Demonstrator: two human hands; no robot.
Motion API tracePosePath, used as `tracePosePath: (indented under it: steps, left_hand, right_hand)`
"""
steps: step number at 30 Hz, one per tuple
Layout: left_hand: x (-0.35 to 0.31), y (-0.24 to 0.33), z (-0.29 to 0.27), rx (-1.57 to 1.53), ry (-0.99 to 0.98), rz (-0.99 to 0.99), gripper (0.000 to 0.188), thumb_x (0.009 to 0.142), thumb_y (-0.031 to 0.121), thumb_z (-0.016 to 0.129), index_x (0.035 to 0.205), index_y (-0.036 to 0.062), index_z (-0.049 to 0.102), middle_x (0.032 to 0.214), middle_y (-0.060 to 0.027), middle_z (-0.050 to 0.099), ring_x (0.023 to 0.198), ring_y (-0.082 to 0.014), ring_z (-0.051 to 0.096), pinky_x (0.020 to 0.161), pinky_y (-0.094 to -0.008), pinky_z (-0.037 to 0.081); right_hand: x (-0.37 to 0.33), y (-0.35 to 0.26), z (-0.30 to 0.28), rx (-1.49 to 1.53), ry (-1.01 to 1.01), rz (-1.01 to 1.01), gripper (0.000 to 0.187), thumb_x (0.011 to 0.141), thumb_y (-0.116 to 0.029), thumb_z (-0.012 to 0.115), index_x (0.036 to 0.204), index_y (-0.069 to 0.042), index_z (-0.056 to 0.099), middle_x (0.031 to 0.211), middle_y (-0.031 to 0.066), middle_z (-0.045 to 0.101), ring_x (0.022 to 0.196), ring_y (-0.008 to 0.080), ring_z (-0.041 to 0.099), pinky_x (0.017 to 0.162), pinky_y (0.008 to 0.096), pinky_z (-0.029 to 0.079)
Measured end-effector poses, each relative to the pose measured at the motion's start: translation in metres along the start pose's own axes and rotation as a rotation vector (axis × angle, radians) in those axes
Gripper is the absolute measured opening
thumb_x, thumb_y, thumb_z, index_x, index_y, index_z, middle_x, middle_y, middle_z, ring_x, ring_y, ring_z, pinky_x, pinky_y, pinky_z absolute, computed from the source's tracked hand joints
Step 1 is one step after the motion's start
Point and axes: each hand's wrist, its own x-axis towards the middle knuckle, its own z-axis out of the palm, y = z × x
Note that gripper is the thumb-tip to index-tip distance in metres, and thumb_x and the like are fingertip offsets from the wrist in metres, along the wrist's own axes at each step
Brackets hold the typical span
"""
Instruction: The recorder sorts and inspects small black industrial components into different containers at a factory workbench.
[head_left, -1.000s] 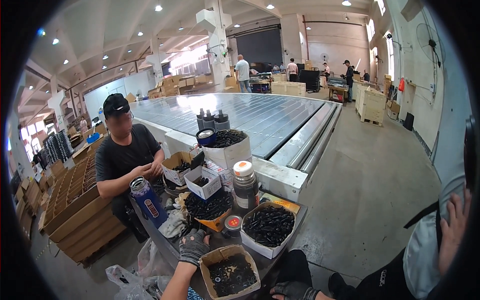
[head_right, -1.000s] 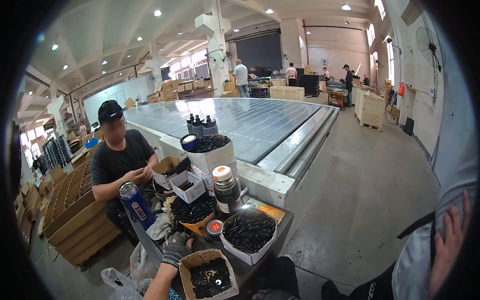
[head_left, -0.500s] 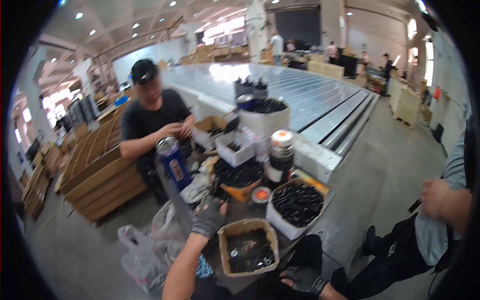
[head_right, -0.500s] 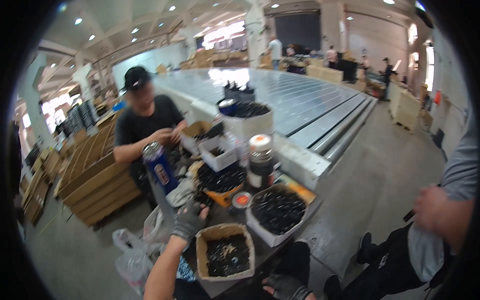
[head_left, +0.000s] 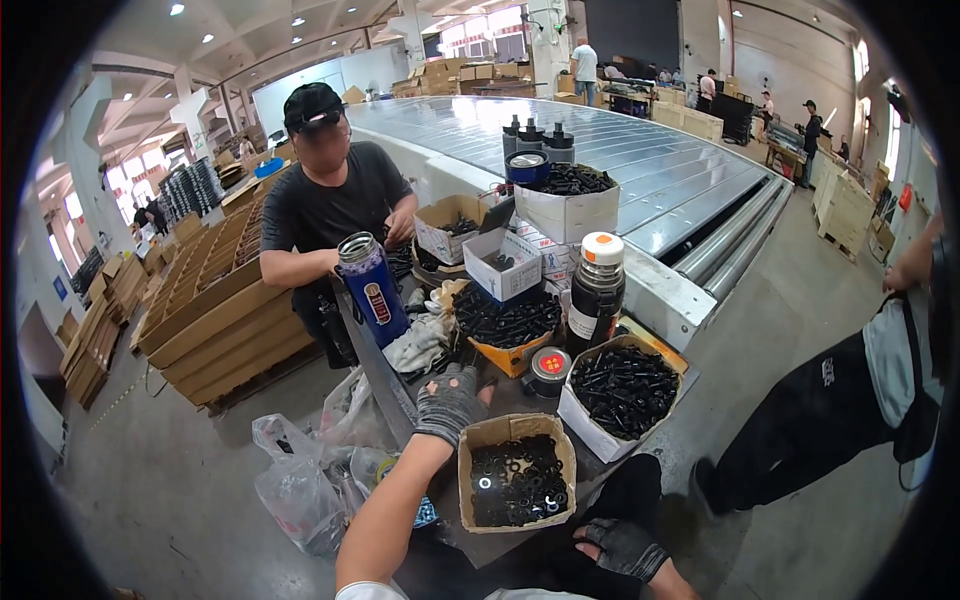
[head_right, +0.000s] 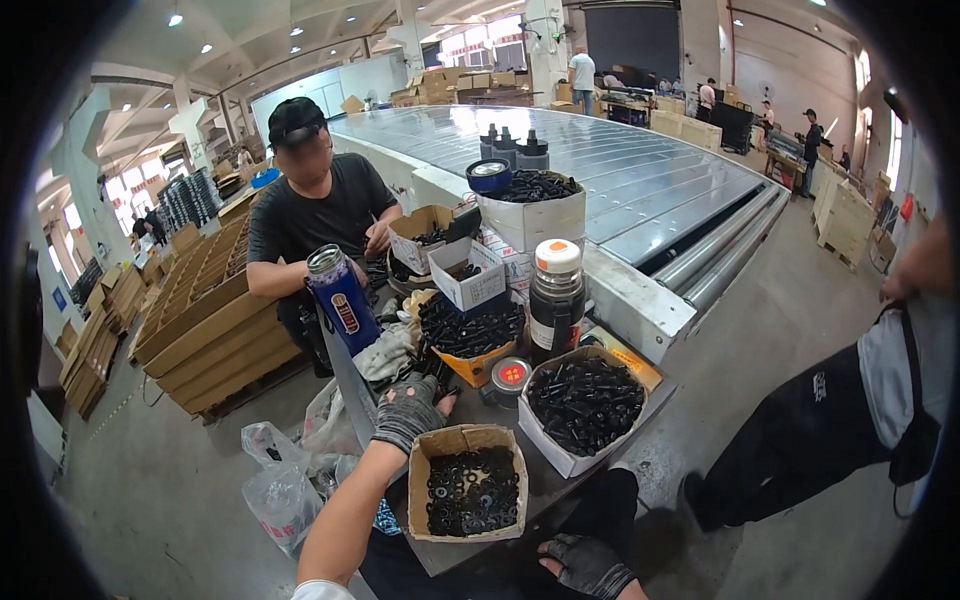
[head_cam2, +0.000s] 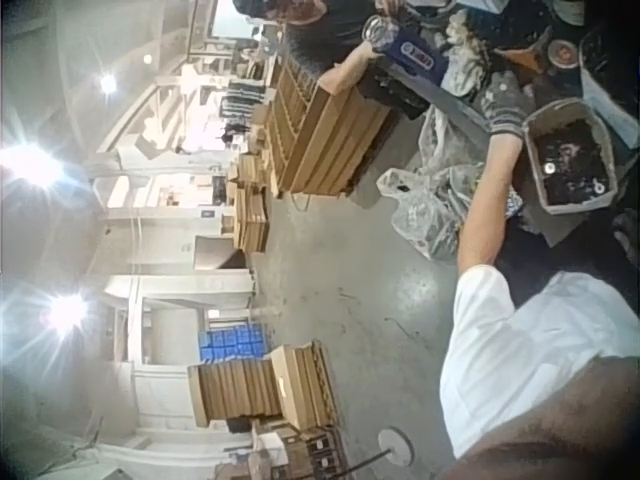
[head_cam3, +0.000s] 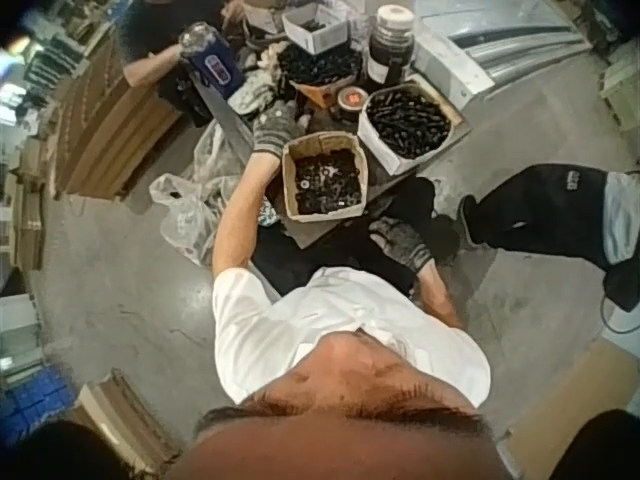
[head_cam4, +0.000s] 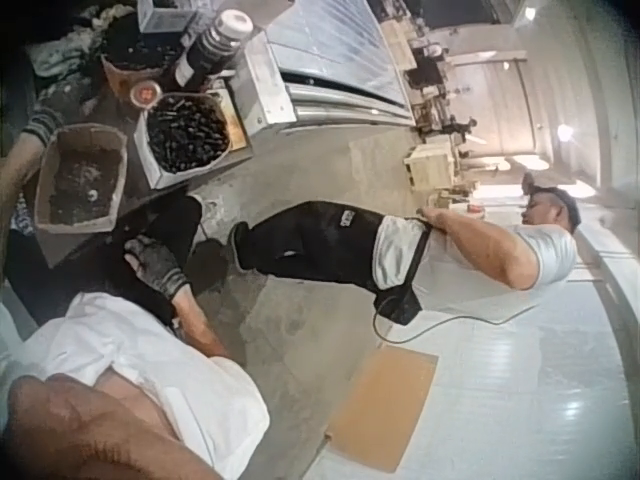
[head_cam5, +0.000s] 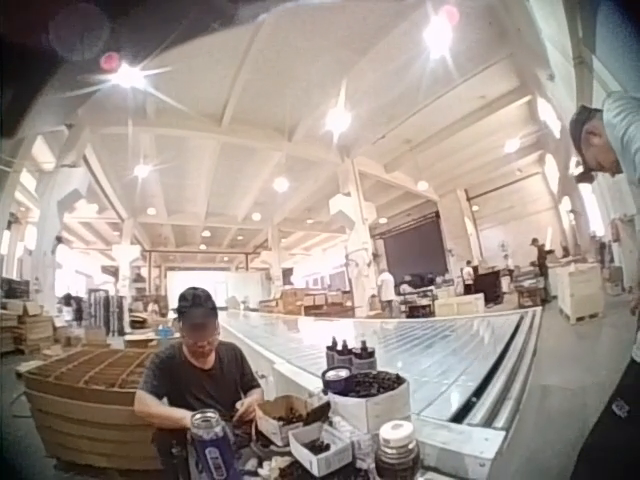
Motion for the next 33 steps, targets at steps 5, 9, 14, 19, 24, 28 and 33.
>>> tracePosePath:
  steps: [5, 9, 14, 19, 24, 28, 33]
  left_hand:
    - [0.012, -0.016, 0.025, 0.036, -0.047, 0.096, 0.031, 0.086, 0.033, 0.066, 0.106, 0.0096, 0.066, 0.108, -0.0152, 0.065, 0.101, -0.0332, 0.065, 0.087, -0.0456, 0.052]
    - [0.010, -0.054, 0.041, -0.076, 0.211, 0.298, 0.016, 0.082, 0.024, 0.067, 0.092, 0.0113, 0.068, 0.091, -0.0149, 0.065, 0.088, -0.0365, 0.066, 0.075, -0.0475, 0.053]
    - [0.011, -0.064, 0.027, -0.552, 0.257, 0.124, 0.018, 0.087, 0.020, 0.071, 0.094, 0.0033, 0.069, 0.081, -0.0178, 0.070, 0.076, -0.0316, 0.069, 0.071, -0.0376, 0.053]
    - [-0.027, -0.025, -0.044, -0.792, 0.047, 0.019, 0.026, 0.091, 0.022, 0.070, 0.103, -0.0008, 0.071, 0.070, -0.0025, 0.066, 0.067, -0.0080, 0.059, 0.064, -0.0262, 0.048]
    - [-0.088, -0.003, -0.108, -0.820, -0.178, 0.122, 0.011, 0.088, 0.007, 0.068, 0.095, -0.0001, 0.069, 0.076, 0.0004, 0.061, 0.070, -0.0076, 0.056, 0.061, -0.0241, 0.045]
    - [-0.122, 0.022, -0.122, -0.716, -0.329, 0.499, 0.019, 0.077, 0.004, 0.076, 0.095, 0.0004, 0.070, 0.080, -0.0106, 0.066, 0.069, -0.0228, 0.066, 0.062, -0.0338, 0.051]
    - [-0.150, 0.060, -0.098, -0.766, -0.442, 0.688, 0.023, 0.082, 0.007, 0.074, 0.103, 0.0011, 0.067, 0.089, -0.0141, 0.065, 0.080, -0.0310, 0.066, 0.069, -0.0377, 0.053]
  right_hand:
    - [-0.003, -0.028, -0.038, 0.111, 0.110, -0.108, 0.022, 0.090, -0.018, 0.067, 0.107, -0.005, 0.065, 0.100, 0.0125, 0.068, 0.089, 0.0314, 0.066, 0.078, 0.0389, 0.054]
    - [0.026, -0.092, -0.109, 0.032, 0.202, -0.580, 0.032, 0.084, -0.012, 0.070, 0.115, -0.007, 0.065, 0.104, 0.0099, 0.066, 0.077, 0.0257, 0.066, 0.064, 0.0356, 0.053]
    - [0.023, -0.161, -0.149, -0.113, 0.169, -0.932, 0.036, 0.090, -0.016, 0.063, 0.119, 0.006, 0.062, 0.104, 0.0102, 0.068, 0.090, 0.0246, 0.069, 0.076, 0.0330, 0.057]
    - [0.029, -0.166, -0.153, 0.249, 0.220, -0.670, 0.030, 0.085, -0.014, 0.071, 0.111, -0.001, 0.067, 0.092, 0.0129, 0.068, 0.076, 0.0278, 0.065, 0.064, 0.0371, 0.053]
    - [0.045, -0.138, -0.058, 0.379, 0.609, -0.810, 0.032, 0.087, -0.017, 0.070, 0.114, 0.000, 0.064, 0.094, 0.0117, 0.067, 0.080, 0.0256, 0.066, 0.067, 0.0349, 0.054]
    - [0.053, -0.121, -0.086, 0.444, 0.502, -0.336, 0.054, 0.076, -0.016, 0.084, 0.122, -0.004, 0.058, 0.108, 0.0152, 0.066, 0.092, 0.0298, 0.068, 0.076, 0.0364, 0.056]
    - [0.031, -0.093, -0.041, 0.395, 0.550, -0.306, 0.043, 0.081, -0.006, 0.077, 0.120, -0.008, 0.060, 0.111, 0.0123, 0.065, 0.091, 0.0304, 0.068, 0.073, 0.0352, 0.057]
